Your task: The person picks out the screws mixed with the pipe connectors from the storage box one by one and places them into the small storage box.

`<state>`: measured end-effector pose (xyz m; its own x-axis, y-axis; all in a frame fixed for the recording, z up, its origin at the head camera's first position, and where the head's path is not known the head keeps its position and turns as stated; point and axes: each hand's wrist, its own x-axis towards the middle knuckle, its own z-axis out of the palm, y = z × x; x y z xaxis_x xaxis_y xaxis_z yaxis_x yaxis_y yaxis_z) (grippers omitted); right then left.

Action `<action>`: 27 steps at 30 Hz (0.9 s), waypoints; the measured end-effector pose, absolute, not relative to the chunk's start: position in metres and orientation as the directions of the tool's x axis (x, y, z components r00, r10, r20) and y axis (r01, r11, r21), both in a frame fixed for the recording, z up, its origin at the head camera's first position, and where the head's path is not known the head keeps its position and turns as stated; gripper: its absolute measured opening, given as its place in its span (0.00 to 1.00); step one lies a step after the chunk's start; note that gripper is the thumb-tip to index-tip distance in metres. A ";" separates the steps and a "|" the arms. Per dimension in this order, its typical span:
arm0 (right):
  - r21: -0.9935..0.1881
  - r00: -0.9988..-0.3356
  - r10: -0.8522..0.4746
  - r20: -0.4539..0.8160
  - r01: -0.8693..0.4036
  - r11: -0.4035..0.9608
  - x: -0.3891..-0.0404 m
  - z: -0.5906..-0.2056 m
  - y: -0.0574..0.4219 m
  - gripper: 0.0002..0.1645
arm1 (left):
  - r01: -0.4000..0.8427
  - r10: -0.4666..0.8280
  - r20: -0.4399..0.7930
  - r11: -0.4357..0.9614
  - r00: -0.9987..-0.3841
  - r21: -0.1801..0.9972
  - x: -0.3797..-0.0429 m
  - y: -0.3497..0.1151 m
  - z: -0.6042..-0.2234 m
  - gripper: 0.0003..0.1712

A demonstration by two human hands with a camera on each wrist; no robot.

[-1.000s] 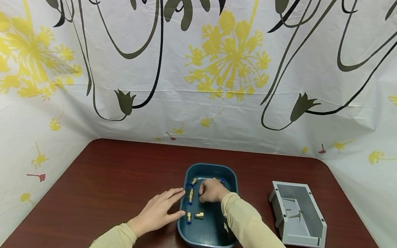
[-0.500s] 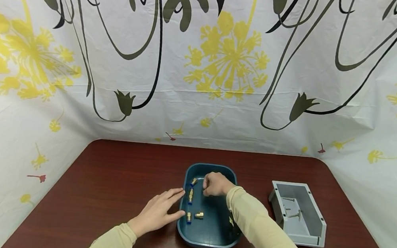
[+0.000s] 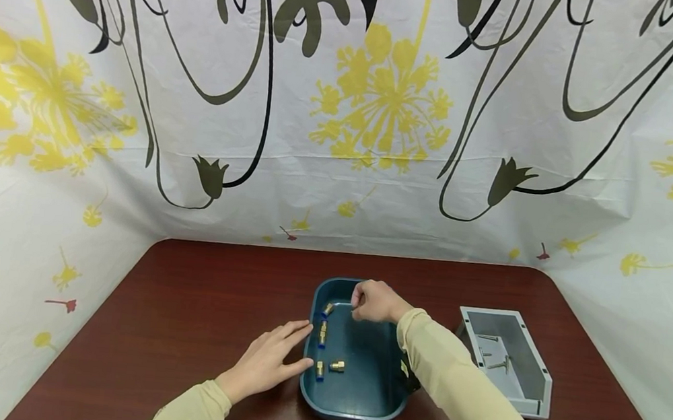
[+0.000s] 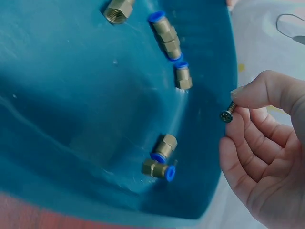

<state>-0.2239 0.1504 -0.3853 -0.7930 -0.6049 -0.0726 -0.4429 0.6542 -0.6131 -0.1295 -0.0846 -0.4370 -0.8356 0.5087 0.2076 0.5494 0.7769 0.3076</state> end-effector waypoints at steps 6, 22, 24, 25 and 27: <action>-0.637 -0.795 -0.605 -0.042 -0.445 0.630 -0.222 -0.374 0.160 0.07 | 0.554 0.510 0.217 0.772 -0.832 0.310 -0.129 -0.085 -0.437 0.35; -0.605 -0.843 -0.537 -0.023 -0.416 0.679 -0.223 -0.358 0.202 0.05 | 0.546 0.512 0.190 0.779 -0.838 0.307 -0.130 -0.085 -0.436 0.35; -0.596 -0.848 -0.530 -0.019 -0.416 0.687 -0.223 -0.357 0.207 0.05 | 0.542 0.510 0.184 0.781 -0.840 0.310 -0.130 -0.085 -0.435 0.35; -0.590 -0.850 -0.527 -0.017 -0.417 0.691 -0.223 -0.357 0.209 0.05 | 0.540 0.510 0.180 0.781 -0.841 0.312 -0.130 -0.085 -0.436 0.35; -0.581 -0.855 -0.519 -0.013 -0.416 0.700 -0.223 -0.356 0.215 0.06 | 0.538 0.509 0.176 0.783 -0.843 0.313 -0.130 -0.084 -0.436 0.34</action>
